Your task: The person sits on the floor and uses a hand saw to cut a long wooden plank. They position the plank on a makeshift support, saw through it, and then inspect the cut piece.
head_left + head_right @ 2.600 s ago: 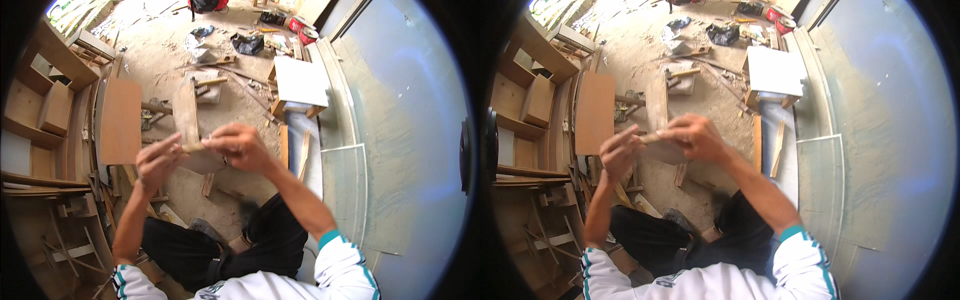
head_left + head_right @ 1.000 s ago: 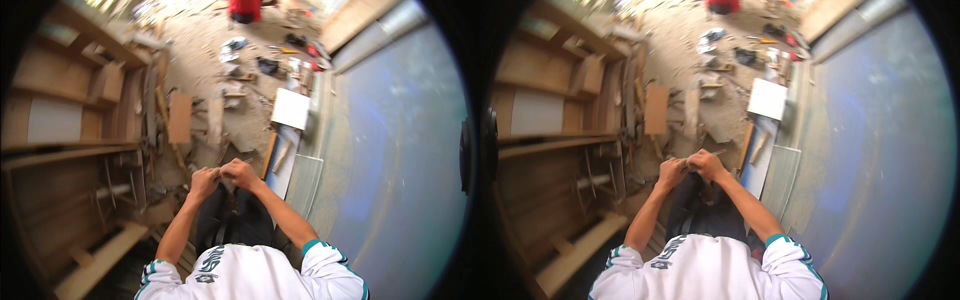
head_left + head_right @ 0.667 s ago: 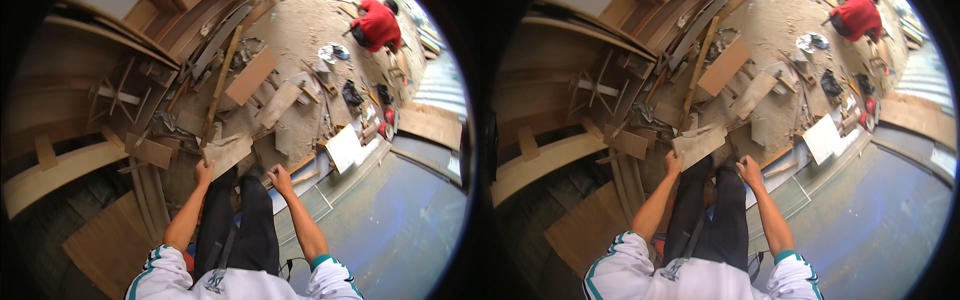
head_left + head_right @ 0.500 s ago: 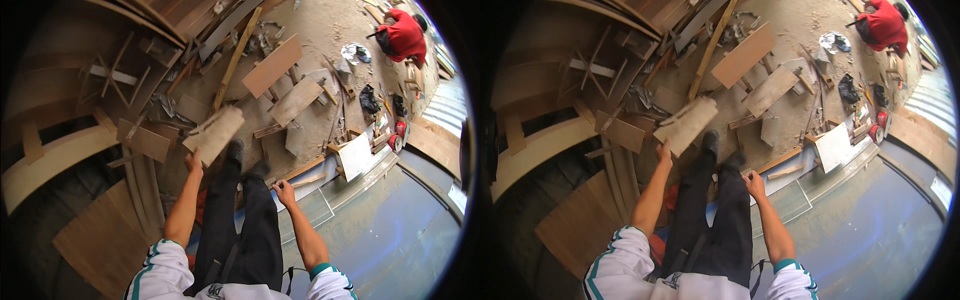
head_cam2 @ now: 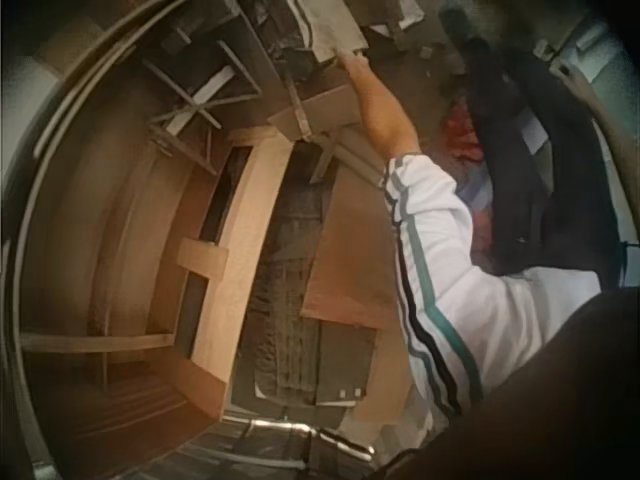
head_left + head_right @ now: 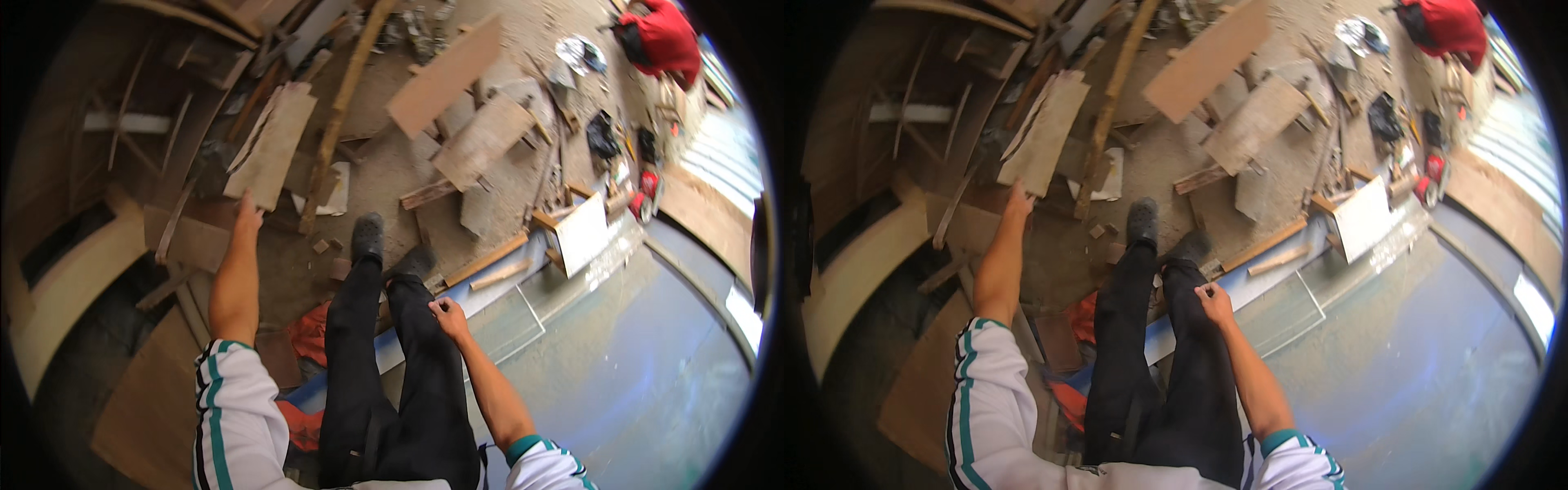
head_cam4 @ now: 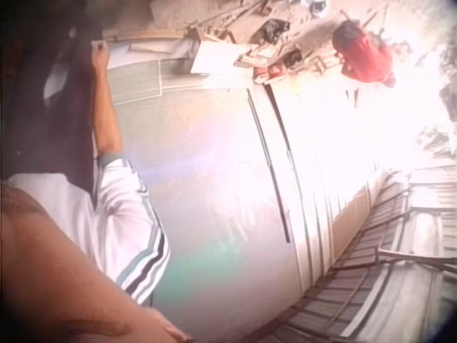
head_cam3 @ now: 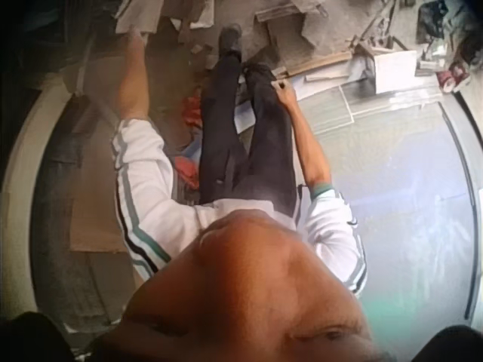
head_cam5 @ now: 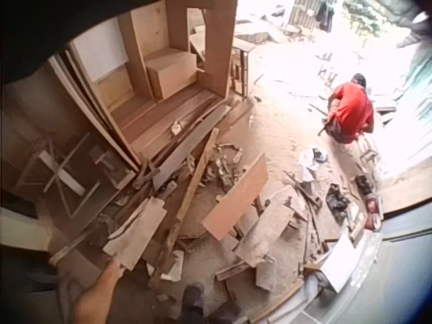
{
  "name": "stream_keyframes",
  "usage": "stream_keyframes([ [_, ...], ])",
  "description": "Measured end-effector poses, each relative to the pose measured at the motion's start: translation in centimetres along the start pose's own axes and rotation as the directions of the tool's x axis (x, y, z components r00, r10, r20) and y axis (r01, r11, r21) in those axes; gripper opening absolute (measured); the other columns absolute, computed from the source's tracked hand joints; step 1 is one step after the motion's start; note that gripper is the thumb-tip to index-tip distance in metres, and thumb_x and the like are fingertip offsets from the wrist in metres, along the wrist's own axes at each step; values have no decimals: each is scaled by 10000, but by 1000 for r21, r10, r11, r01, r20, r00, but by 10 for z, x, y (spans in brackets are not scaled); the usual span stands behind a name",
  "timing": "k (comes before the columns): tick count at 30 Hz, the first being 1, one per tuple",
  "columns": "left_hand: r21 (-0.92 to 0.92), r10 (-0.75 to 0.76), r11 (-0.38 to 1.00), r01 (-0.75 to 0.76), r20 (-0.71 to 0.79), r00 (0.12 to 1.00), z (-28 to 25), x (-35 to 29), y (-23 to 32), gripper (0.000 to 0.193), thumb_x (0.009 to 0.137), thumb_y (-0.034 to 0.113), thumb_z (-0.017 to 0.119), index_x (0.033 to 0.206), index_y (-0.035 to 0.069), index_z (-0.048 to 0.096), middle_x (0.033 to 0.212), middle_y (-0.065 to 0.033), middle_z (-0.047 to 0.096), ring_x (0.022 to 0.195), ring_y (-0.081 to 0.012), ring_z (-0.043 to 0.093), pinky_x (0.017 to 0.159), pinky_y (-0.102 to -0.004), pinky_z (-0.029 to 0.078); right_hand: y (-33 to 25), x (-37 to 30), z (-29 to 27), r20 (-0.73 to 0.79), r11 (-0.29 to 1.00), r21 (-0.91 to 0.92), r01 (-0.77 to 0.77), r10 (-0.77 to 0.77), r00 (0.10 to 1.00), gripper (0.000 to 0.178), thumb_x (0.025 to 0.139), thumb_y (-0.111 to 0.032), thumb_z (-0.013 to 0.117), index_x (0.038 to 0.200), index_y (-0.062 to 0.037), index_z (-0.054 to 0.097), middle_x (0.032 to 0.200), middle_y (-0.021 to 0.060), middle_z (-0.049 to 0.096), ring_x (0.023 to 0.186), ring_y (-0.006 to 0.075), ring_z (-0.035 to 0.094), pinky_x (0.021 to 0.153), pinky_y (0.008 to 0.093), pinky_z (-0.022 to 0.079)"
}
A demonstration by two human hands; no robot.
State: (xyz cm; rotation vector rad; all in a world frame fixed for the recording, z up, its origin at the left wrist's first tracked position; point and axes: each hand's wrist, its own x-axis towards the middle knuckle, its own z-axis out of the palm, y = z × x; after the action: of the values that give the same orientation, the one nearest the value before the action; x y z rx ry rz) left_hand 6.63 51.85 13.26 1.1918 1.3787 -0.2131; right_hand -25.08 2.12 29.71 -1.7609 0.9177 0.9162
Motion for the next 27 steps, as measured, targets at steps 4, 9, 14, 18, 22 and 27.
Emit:
stream_keyframes([
  [4,188,4,982,-2,-13,1000,21,-40,18,747,898,411,645,1441,10,325,1444,-167,409,1303,-334,434,1079,-485,368,-3,-13,-21,-131,998,48,34,-28,991,280,897,-284,668,877,-5,649,741,52,654,673,131,594,658,282,477],
  [9,650,242,720,-242,92,966,15,-83,-10,601,951,386,575,1408,31,414,1368,-152,505,1241,-284,503,1038,-409,396,-42,-10,-79,-258,983,145,110,-70,964,280,896,-291,644,905,-13,665,759,75,669,715,167,622,684,304,487],
  [14,579,187,655,-486,498,846,108,-266,-84,284,973,290,556,1119,47,575,883,-43,616,732,-120,583,629,-285,509,-86,5,-156,-402,897,407,174,5,916,259,886,-270,628,907,-15,669,763,79,687,724,159,651,661,310,487],
  [18,570,-16,712,-409,595,803,207,-401,-141,231,982,249,538,1050,37,598,760,-43,624,564,-92,564,453,-234,448,-95,24,-254,-460,699,647,304,39,887,212,931,-219,581,923,-17,647,822,41,687,752,107,644,646,257,495],
  [22,619,-129,576,-534,714,689,330,-498,-188,299,988,304,540,1054,26,627,666,-20,576,447,-80,472,404,-223,370,-61,66,-360,-474,485,795,364,121,872,205,951,-222,570,953,-31,644,869,37,680,769,113,644,673,253,513],
  [27,618,-165,509,-600,754,636,494,-543,-269,342,977,357,562,969,30,660,578,43,459,452,-43,374,404,-228,286,31,149,-454,-442,313,883,350,304,844,243,932,-254,608,917,-14,640,825,43,669,734,106,631,632,246,514],
])
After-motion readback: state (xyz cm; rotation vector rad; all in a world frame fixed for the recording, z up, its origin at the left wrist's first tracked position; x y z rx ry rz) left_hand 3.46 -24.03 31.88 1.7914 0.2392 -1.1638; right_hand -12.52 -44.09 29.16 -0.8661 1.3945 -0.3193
